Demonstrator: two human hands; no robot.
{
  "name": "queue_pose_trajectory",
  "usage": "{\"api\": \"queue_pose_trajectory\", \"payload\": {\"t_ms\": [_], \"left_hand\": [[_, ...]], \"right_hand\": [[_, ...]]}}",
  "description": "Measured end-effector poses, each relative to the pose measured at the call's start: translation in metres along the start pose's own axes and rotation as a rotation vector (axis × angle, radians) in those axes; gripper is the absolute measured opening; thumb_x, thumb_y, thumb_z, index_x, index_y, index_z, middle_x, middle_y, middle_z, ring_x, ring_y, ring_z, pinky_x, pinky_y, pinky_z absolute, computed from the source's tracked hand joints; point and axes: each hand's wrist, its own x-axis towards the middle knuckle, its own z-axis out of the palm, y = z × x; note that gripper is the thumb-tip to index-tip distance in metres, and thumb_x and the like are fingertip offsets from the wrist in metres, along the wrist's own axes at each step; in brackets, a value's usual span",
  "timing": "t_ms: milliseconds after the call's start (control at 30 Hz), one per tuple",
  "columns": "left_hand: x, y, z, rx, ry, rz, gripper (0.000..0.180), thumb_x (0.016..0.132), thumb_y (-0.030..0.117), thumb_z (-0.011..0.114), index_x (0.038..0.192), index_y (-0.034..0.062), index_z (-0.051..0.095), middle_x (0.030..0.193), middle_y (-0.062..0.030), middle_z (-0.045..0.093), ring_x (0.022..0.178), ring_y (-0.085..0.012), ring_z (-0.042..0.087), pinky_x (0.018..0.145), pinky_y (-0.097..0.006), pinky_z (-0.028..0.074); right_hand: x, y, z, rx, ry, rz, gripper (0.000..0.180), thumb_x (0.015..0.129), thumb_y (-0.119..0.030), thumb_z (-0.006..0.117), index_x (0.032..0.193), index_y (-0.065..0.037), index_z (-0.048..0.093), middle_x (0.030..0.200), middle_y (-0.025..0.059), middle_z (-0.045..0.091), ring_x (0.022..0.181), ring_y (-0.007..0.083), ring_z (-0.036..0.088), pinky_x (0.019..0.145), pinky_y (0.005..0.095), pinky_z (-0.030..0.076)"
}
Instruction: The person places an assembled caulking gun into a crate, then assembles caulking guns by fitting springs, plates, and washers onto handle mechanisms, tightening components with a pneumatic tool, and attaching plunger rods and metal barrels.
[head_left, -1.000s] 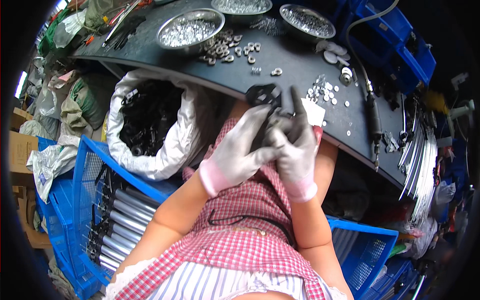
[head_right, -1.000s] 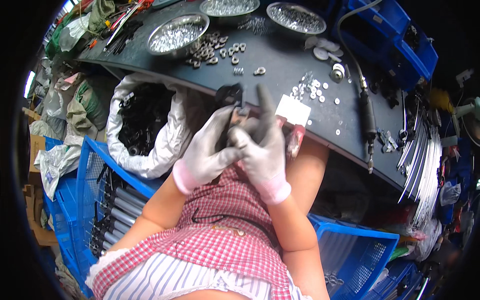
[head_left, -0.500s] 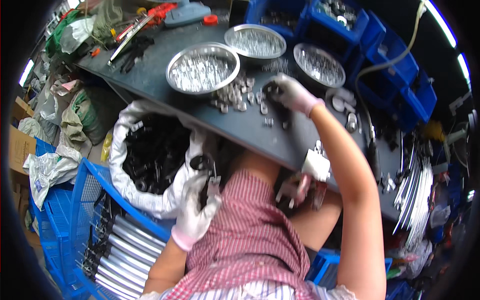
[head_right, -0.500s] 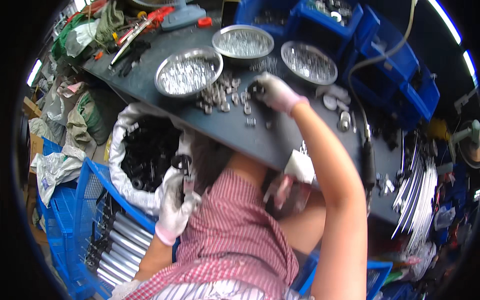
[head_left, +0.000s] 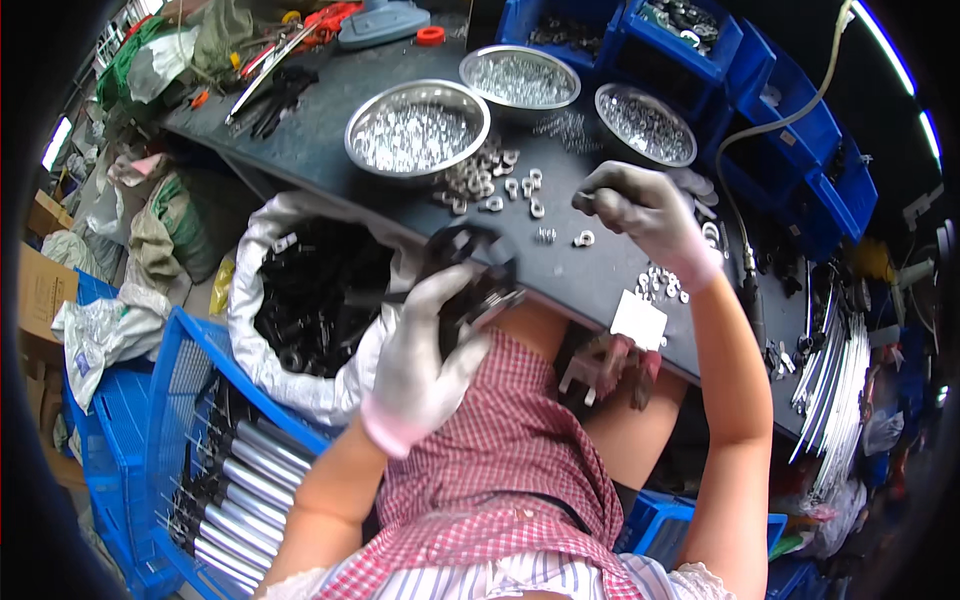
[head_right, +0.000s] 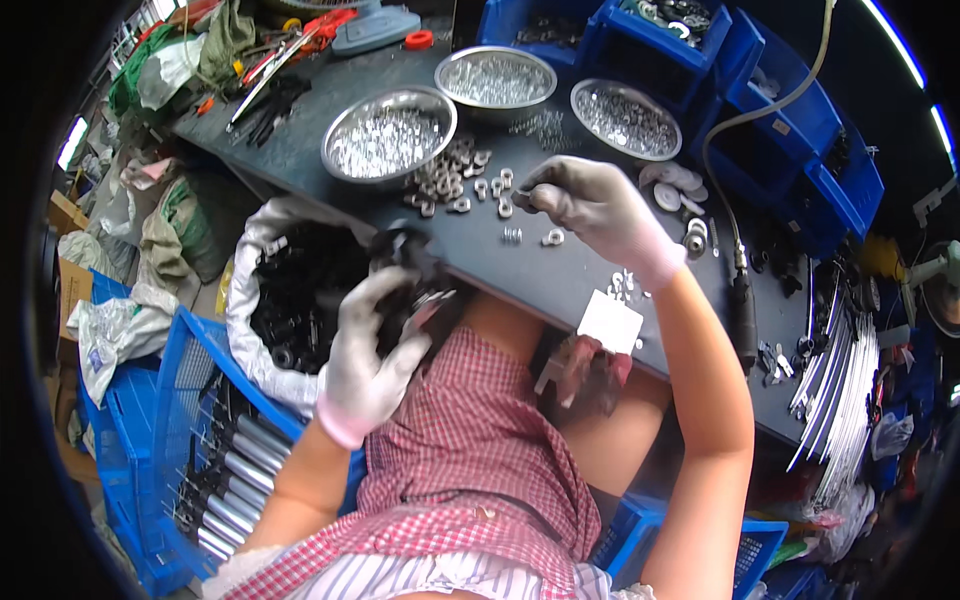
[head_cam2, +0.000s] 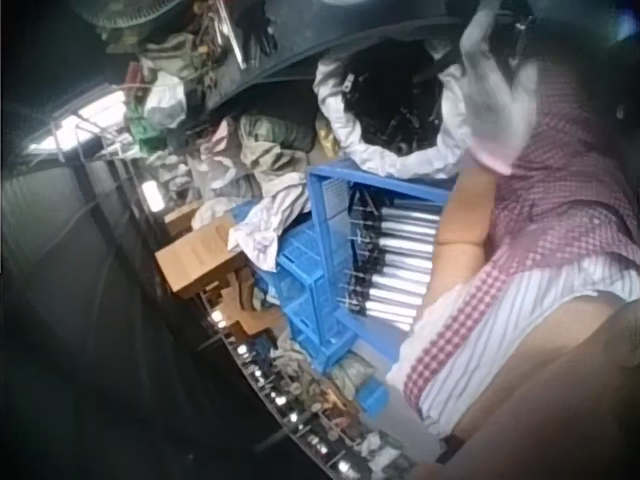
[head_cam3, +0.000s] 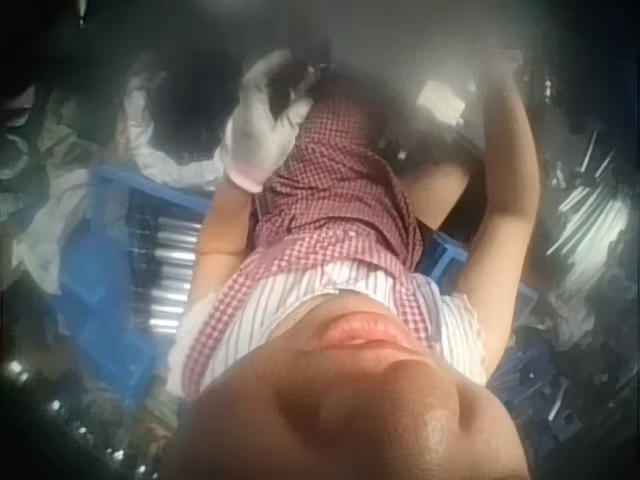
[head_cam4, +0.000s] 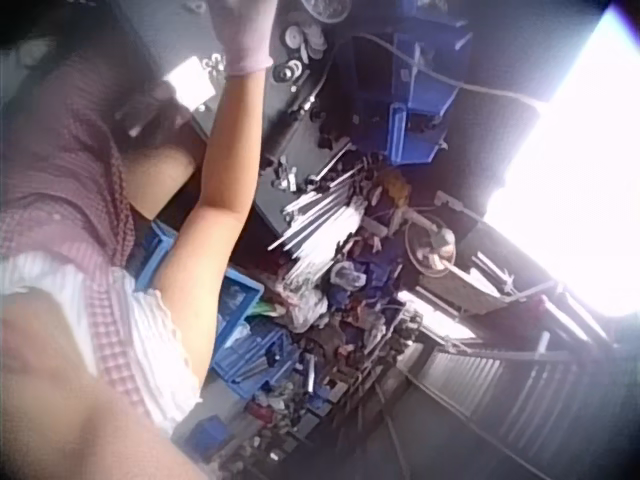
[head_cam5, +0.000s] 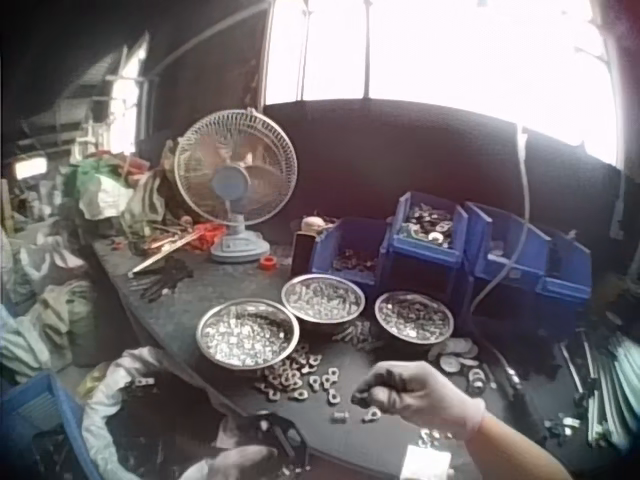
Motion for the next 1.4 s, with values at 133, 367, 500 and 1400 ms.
{"api": "queue_pose_trajectory", "payload": {"t_ms": [133, 367, 500, 1400], "left_hand": [[0.043, 0.019, 0.026, 0.346, -0.059, 0.549, 0.100, 0.069, -0.001, 0.070, 0.149, 0.0041, 0.010, 0.126, -0.0144, 0.059, 0.101, -0.0315, 0.065, 0.087, -0.044, 0.042], [0.050, 0.041, 0.067, 0.159, -0.202, 0.780, 0.119, 0.074, -0.006, 0.070, 0.147, 0.0176, -0.021, 0.129, -0.0272, 0.049, 0.099, -0.0382, 0.064, 0.078, -0.038, 0.056], [0.048, 0.060, 0.067, 0.169, -0.255, 0.845, 0.121, 0.073, 0.000, 0.075, 0.148, 0.0176, -0.019, 0.130, -0.0267, 0.048, 0.104, -0.0397, 0.061, 0.078, -0.039, 0.056], [0.034, 0.067, 0.090, 0.134, -0.360, 0.685, 0.083, 0.079, 0.012, 0.067, 0.147, 0.0143, 0.020, 0.113, -0.0169, 0.055, 0.079, -0.0329, 0.066, 0.058, -0.038, 0.056]], "right_hand": [[-0.065, -0.069, 0.027, -0.628, 0.161, -0.495, 0.024, 0.074, -0.017, 0.075, 0.090, -0.003, 0.066, 0.079, 0.0068, 0.060, 0.067, 0.0207, 0.062, 0.062, 0.0305, 0.050], [-0.127, -0.081, 0.038, -1.234, 0.414, -0.531, 0.018, 0.068, -0.014, 0.070, 0.082, -0.007, 0.059, 0.076, 0.0053, 0.051, 0.067, 0.0228, 0.058, 0.056, 0.0335, 0.048], [-0.144, -0.087, 0.034, -1.391, 0.497, -0.530, 0.017, 0.066, -0.013, 0.067, 0.080, -0.009, 0.059, 0.074, 0.0039, 0.047, 0.065, 0.0206, 0.057, 0.056, 0.0328, 0.048], [-0.165, -0.059, 0.044, -0.973, 0.689, -0.302, 0.012, 0.070, -0.011, 0.073, 0.077, -0.007, 0.064, 0.076, 0.0067, 0.058, 0.067, 0.0261, 0.061, 0.058, 0.0351, 0.049]]}}
